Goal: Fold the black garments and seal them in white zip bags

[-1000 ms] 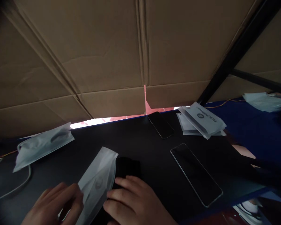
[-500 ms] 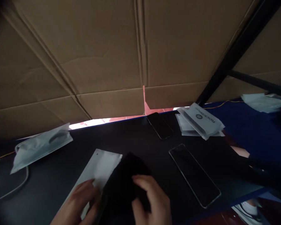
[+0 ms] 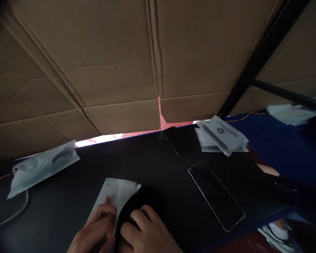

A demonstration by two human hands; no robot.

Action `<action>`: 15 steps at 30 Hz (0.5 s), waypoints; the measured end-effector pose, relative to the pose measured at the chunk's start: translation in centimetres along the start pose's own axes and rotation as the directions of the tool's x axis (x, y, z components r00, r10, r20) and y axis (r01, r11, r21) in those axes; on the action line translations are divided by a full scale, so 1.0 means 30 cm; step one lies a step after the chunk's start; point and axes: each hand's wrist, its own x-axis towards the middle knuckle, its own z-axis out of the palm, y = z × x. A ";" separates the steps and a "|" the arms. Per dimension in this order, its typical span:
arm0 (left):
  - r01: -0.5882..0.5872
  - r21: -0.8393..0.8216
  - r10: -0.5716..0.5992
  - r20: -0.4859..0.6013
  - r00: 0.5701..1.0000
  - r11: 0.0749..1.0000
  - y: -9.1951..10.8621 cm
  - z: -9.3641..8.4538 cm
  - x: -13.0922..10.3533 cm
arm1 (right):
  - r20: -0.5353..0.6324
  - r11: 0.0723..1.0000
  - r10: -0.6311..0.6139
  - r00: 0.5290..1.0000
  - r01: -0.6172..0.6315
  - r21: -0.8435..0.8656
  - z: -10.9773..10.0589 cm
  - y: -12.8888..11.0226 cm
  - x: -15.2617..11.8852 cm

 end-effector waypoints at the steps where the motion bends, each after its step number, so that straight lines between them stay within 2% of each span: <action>1: -0.054 0.010 0.054 -0.010 0.998 0.998 -0.013 0.007 -0.002 | 0.010 1.000 0.001 1.000 -0.001 0.006 0.004 0.002 -0.001; 5: -0.187 0.083 0.186 0.013 0.982 0.979 -0.061 0.043 -0.013 | -0.038 0.971 0.223 0.974 -0.225 -0.084 0.034 -0.012 -0.020; 8: -0.156 0.133 0.153 0.037 0.988 0.979 -0.065 0.051 -0.025 | -0.062 0.941 0.311 0.948 -0.317 -0.122 0.066 -0.034 -0.039; 10: -0.078 0.156 0.078 0.009 0.997 0.985 -0.053 0.040 -0.033 | -0.036 0.958 0.267 0.963 -0.269 -0.098 0.082 -0.043 -0.047; 12: -0.003 0.147 0.005 -0.018 1.000 0.989 -0.040 0.024 -0.039 | 0.008 0.988 0.151 0.989 -0.151 -0.040 0.091 -0.046 -0.050; 15: 0.003 0.070 -0.001 -0.021 1.000 0.998 -0.022 0.016 -0.046 | 0.044 0.997 0.022 0.999 -0.026 0.077 0.106 -0.044 -0.058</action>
